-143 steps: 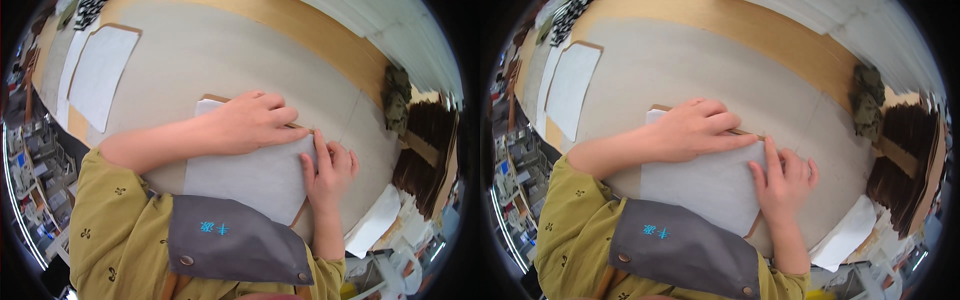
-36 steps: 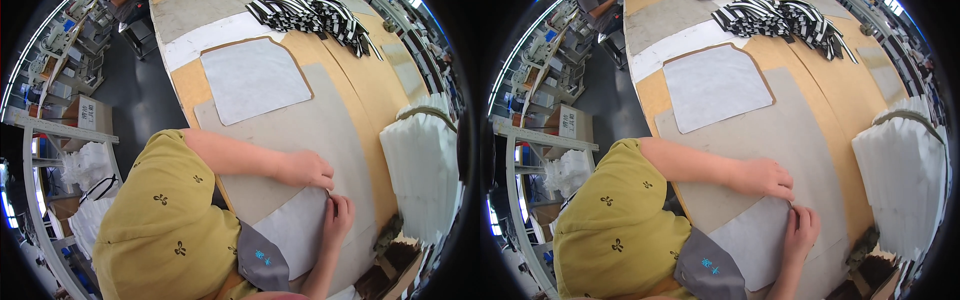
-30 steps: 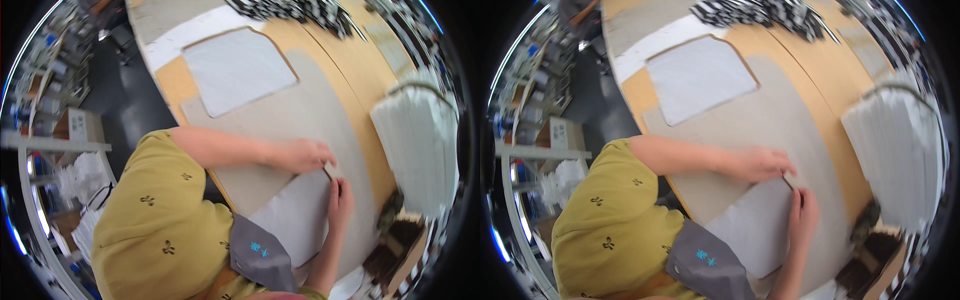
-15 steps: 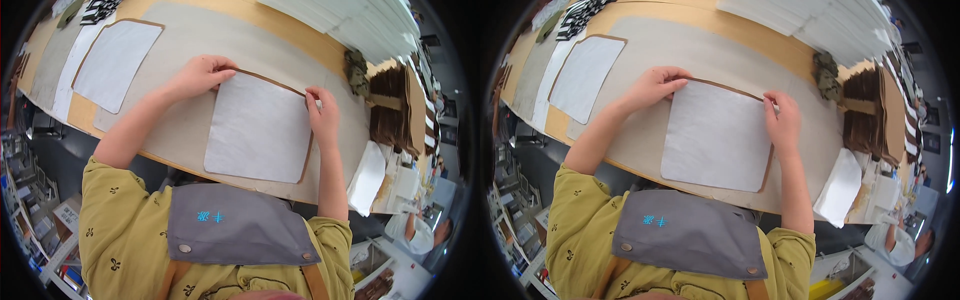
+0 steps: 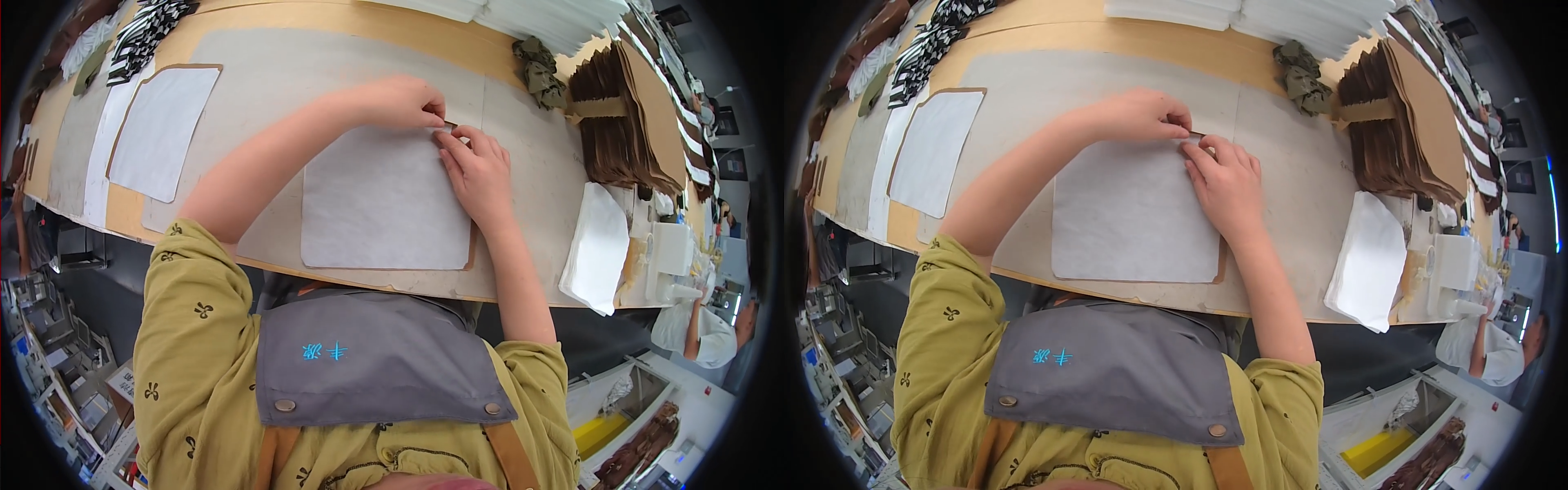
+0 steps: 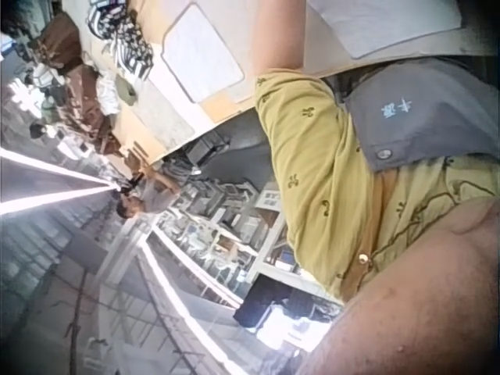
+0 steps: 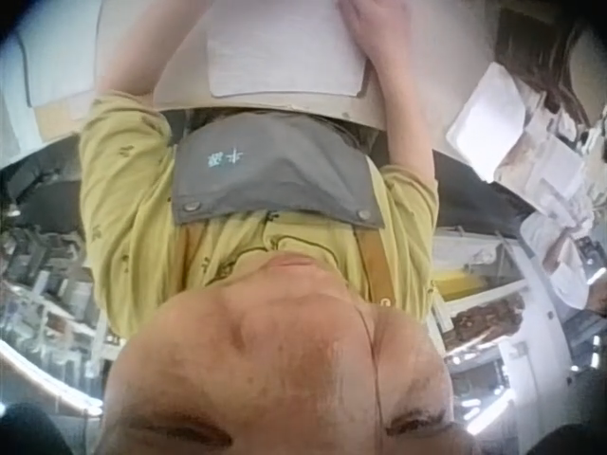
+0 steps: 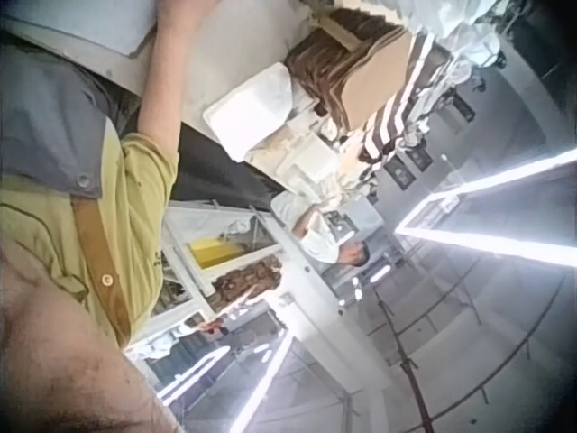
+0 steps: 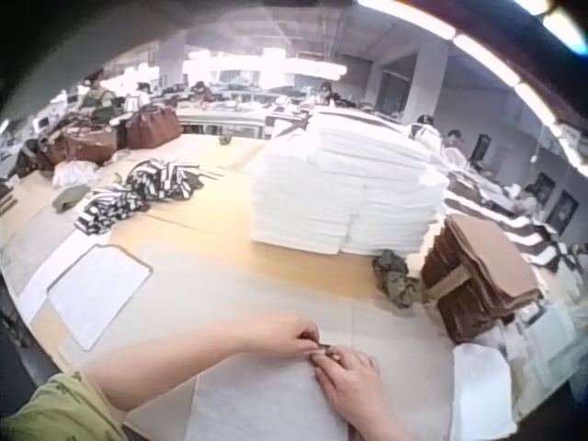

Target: Applying adhesive to a leather piece and adhering a protective lining sheet.

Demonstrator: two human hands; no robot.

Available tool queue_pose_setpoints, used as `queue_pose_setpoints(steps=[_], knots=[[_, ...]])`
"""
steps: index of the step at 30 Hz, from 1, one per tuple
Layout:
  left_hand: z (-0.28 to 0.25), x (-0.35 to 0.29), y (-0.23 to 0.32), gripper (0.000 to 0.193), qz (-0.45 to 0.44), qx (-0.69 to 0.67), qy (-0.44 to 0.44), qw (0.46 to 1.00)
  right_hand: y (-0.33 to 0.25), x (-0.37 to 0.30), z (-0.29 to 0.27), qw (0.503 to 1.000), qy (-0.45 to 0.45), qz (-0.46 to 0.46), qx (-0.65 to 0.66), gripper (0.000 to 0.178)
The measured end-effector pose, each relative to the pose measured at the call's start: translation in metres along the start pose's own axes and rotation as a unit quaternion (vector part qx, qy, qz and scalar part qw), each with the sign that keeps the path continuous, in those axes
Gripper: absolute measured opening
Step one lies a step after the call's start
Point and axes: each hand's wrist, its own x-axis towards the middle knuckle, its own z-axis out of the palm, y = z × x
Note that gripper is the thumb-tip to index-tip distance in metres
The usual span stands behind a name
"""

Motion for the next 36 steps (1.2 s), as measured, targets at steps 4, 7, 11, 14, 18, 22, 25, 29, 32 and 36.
queue_pose_setpoints(steps=[4, 7, 11, 14, 18, 22, 25, 29, 32, 36], knots=[[0.012, 0.012, -0.004, 0.025, 0.018, -0.030, 0.011, 0.999, 0.010, 0.000, 0.002, 0.997, 0.023, 0.060, -0.046, 0.024], [0.011, 0.010, -0.008, 0.024, 0.010, -0.080, 0.001, 0.997, 0.032, 0.002, 0.003, 0.990, 0.078, 0.110, 0.032, 0.021], [0.002, 0.004, 0.000, 0.024, -0.033, -0.156, -0.044, 0.986, 0.026, 0.004, -0.007, 0.952, 0.031, 0.201, 0.229, 0.019], [0.000, 0.001, 0.003, 0.025, -0.026, -0.146, -0.048, 0.988, 0.019, 0.005, -0.012, 0.884, -0.060, 0.285, 0.364, 0.020], [-0.002, 0.000, 0.011, 0.026, -0.051, -0.184, -0.045, 0.981, 0.016, 0.010, -0.017, 0.815, -0.060, 0.341, 0.465, 0.021], [0.001, -0.002, 0.011, 0.026, -0.020, -0.190, -0.015, 0.982, 0.018, 0.014, -0.019, 0.720, -0.065, 0.369, 0.584, 0.019], [0.013, -0.006, 0.009, 0.019, 0.064, -0.145, 0.116, 0.980, 0.018, 0.014, -0.021, 0.695, -0.069, 0.374, 0.610, 0.019], [0.018, -0.015, 0.010, 0.013, 0.136, -0.019, 0.200, 0.970, 0.021, 0.013, -0.019, 0.688, -0.069, 0.365, 0.624, 0.020], [0.023, -0.018, 0.013, 0.014, 0.126, -0.028, 0.194, 0.973, 0.015, 0.018, -0.021, 0.689, -0.063, 0.361, 0.625, 0.022], [0.026, -0.016, 0.013, 0.014, 0.135, 0.005, 0.209, 0.969, 0.015, 0.020, -0.017, 0.742, -0.068, 0.333, 0.577, 0.024]])
